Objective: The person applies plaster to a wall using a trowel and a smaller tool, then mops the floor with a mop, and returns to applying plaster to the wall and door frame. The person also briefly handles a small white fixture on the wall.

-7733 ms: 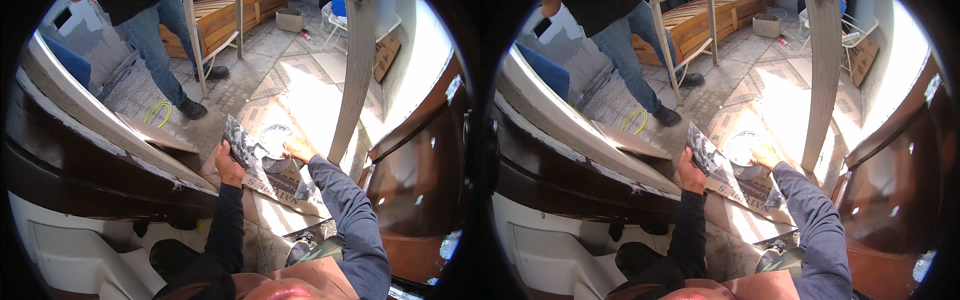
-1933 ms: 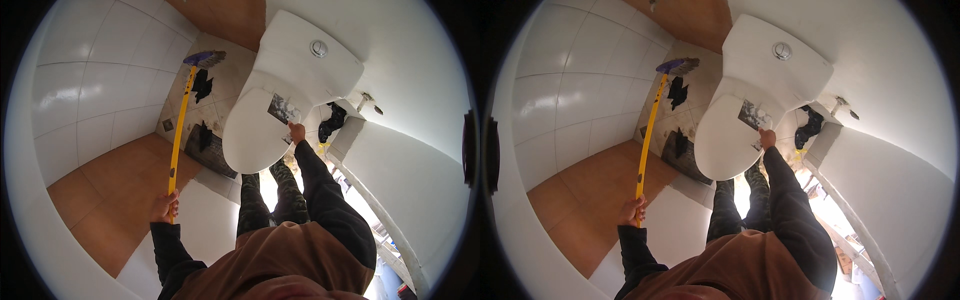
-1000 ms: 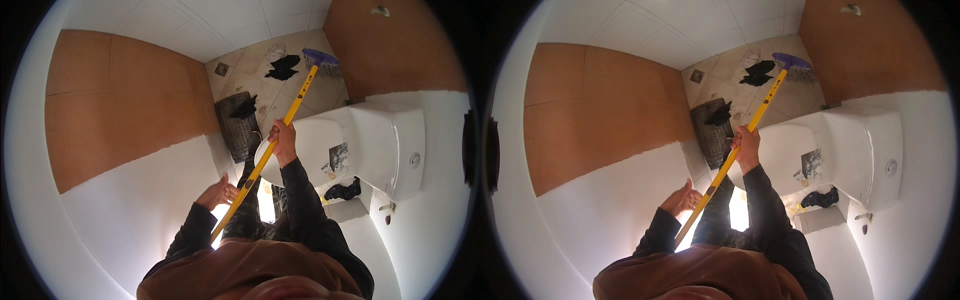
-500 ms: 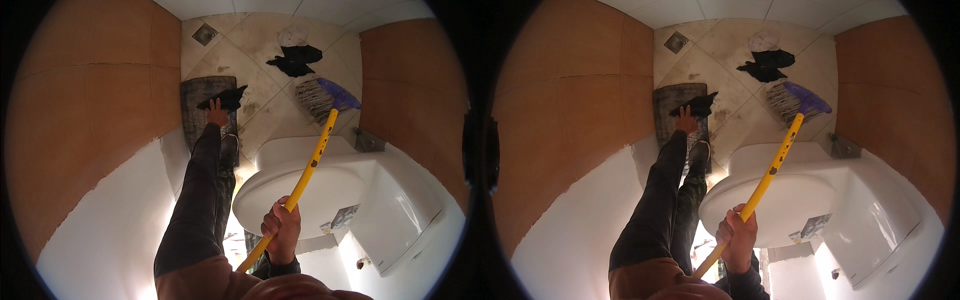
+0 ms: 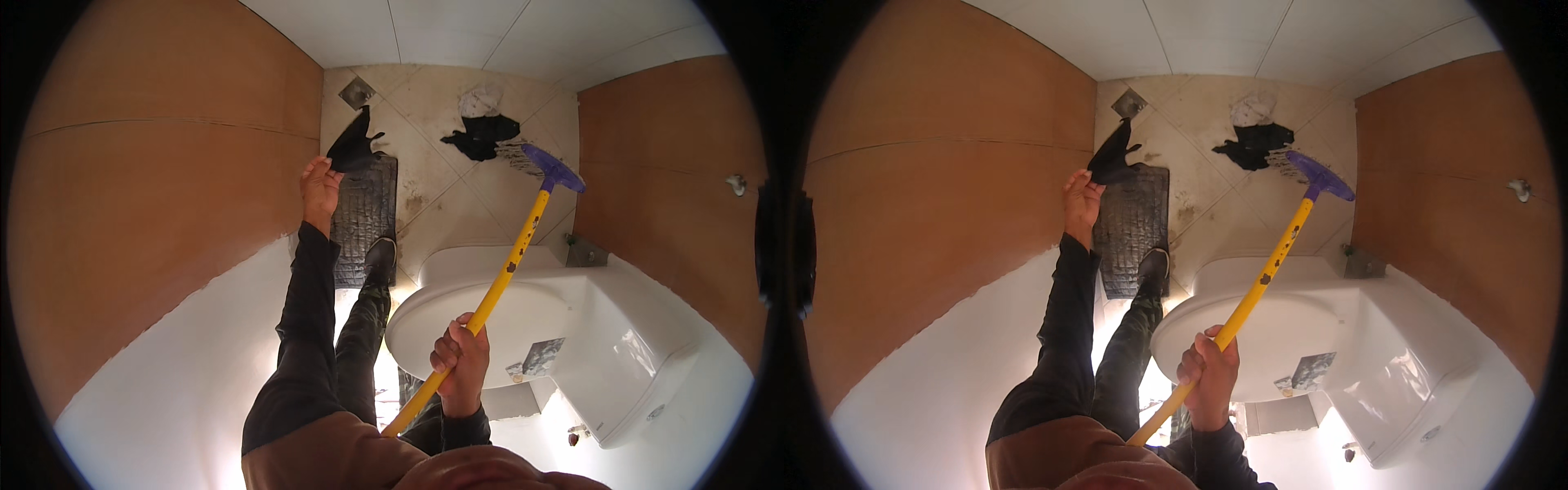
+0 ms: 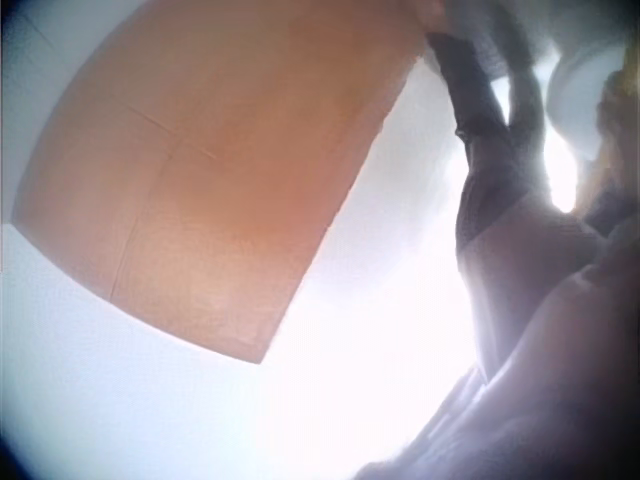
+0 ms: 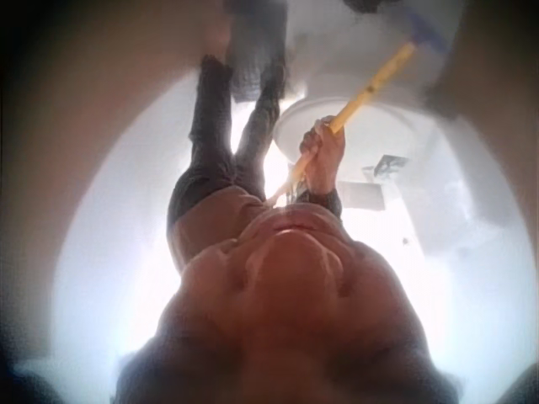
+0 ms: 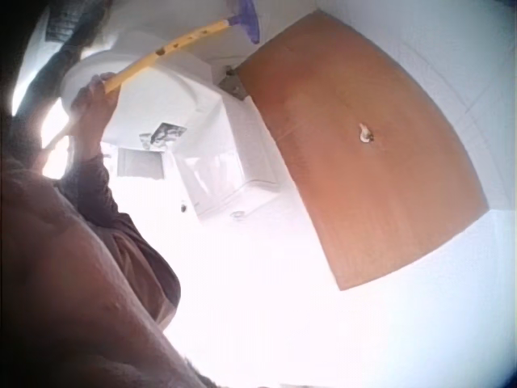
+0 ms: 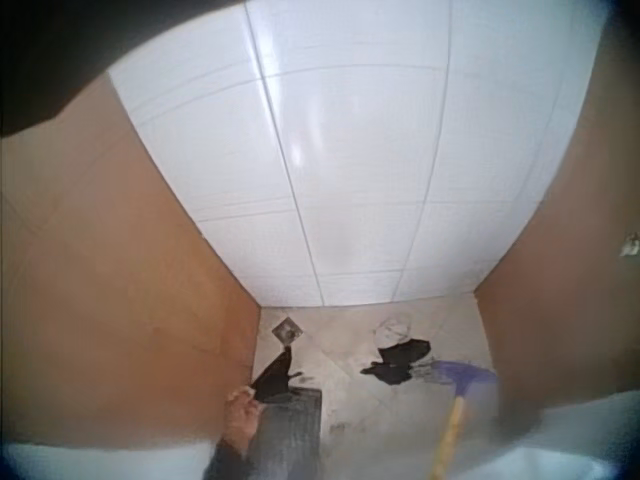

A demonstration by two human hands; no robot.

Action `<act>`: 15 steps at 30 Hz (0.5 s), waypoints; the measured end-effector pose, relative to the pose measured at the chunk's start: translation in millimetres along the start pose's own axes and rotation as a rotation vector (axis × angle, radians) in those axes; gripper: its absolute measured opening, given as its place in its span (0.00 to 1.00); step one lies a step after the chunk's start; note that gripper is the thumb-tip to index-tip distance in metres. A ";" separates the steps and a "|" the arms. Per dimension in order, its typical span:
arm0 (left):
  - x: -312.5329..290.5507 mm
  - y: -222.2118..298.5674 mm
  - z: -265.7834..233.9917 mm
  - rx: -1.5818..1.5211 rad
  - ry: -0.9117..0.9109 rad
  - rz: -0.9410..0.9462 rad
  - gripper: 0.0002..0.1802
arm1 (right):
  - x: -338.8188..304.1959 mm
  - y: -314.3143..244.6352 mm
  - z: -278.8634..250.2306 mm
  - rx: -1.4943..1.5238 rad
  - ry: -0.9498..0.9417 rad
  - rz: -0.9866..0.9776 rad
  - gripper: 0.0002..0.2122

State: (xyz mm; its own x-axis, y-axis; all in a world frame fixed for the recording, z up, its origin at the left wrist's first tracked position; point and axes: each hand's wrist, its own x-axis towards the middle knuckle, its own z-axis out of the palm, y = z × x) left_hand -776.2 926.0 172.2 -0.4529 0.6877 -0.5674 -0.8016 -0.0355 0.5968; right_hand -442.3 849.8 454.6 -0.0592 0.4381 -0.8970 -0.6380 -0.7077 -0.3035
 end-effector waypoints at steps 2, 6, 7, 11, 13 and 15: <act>-19.5 32.2 30.8 -0.222 -0.084 -0.102 0.13 | -14.3 -5.2 5.9 -0.005 -0.028 -0.019 0.06; -90.4 77.3 93.1 -0.469 -0.382 -0.362 0.20 | -43.3 -11.6 8.4 -0.020 -0.049 -0.002 0.07; -108.4 94.5 117.9 -0.549 -0.587 -0.475 0.21 | -48.8 -12.3 7.7 -0.015 -0.063 -0.003 0.07; -244.9 219.1 233.5 -0.433 -0.677 -0.286 0.23 | -64.9 -12.6 3.1 -0.039 -0.088 -0.033 0.06; -354.9 301.8 292.0 -0.319 -0.615 0.087 0.21 | -69.3 -13.6 -0.4 -0.015 -0.094 -0.041 0.07; -465.6 376.4 352.4 -0.122 -0.833 0.371 0.22 | -73.1 -14.7 -2.4 0.053 -0.086 -0.038 0.08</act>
State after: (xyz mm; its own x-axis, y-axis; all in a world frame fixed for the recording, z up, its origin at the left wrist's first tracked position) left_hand -729.6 848.0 861.0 -0.3000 0.9151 0.2694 -0.7181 -0.4025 0.5677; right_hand -426.7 826.8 523.9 -0.0985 0.5111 -0.8539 -0.6805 -0.6606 -0.3170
